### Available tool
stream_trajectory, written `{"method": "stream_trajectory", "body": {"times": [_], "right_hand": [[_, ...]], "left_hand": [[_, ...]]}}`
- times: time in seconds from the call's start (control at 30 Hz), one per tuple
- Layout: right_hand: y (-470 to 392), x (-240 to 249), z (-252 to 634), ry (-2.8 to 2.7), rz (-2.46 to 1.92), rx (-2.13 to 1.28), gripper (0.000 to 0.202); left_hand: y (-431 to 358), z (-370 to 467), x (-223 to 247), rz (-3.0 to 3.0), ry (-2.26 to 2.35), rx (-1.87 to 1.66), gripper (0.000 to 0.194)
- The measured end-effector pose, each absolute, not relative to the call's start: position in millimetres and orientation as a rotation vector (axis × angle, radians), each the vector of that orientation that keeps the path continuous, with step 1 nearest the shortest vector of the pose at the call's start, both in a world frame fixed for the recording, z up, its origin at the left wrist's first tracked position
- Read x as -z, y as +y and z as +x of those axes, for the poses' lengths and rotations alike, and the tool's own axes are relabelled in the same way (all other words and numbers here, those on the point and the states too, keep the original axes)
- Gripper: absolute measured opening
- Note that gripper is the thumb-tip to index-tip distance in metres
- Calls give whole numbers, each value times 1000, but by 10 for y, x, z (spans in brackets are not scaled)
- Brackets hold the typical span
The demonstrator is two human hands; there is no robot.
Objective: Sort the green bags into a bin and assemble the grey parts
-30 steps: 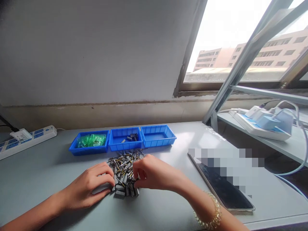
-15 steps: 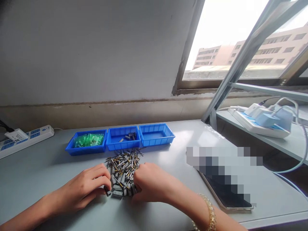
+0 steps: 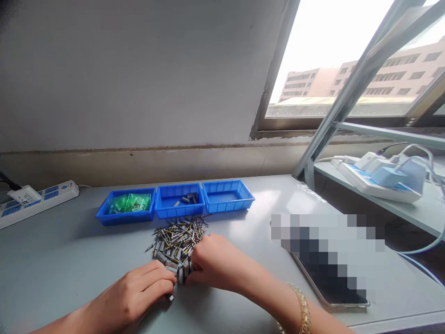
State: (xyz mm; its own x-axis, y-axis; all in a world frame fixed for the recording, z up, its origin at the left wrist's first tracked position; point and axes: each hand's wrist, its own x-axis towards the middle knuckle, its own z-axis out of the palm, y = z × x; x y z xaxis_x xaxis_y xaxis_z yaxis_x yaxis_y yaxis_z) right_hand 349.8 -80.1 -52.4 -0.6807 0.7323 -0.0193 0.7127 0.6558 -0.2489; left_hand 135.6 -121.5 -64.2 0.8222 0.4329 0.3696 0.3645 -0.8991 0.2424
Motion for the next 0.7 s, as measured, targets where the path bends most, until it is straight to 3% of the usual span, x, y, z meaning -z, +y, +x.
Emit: {"method": "stream_trajectory", "body": {"times": [0.17, 0.37, 0.47, 0.57, 0.7], "right_hand": [[-767, 480, 3526, -2716, -1265, -377, 23], [-906, 384, 3456, -2135, -1021, -1181, 26], [-983, 411, 3368, -1950, -955, -1368, 26], [-1033, 466, 3292, -1903, -918, -1276, 17], [-1091, 554, 3201, -1927, -791, -765, 5]], "left_hand": [[-1190, 1311, 646, 2689, 801, -705, 22], [-1231, 1329, 604, 2255, 1113, -1056, 3], [-1249, 1347, 596, 2129, 1147, -1153, 11], [-1269, 1361, 597, 2071, 1139, -1195, 11], [-1305, 1409, 573, 1843, 1143, -1117, 5]]}}
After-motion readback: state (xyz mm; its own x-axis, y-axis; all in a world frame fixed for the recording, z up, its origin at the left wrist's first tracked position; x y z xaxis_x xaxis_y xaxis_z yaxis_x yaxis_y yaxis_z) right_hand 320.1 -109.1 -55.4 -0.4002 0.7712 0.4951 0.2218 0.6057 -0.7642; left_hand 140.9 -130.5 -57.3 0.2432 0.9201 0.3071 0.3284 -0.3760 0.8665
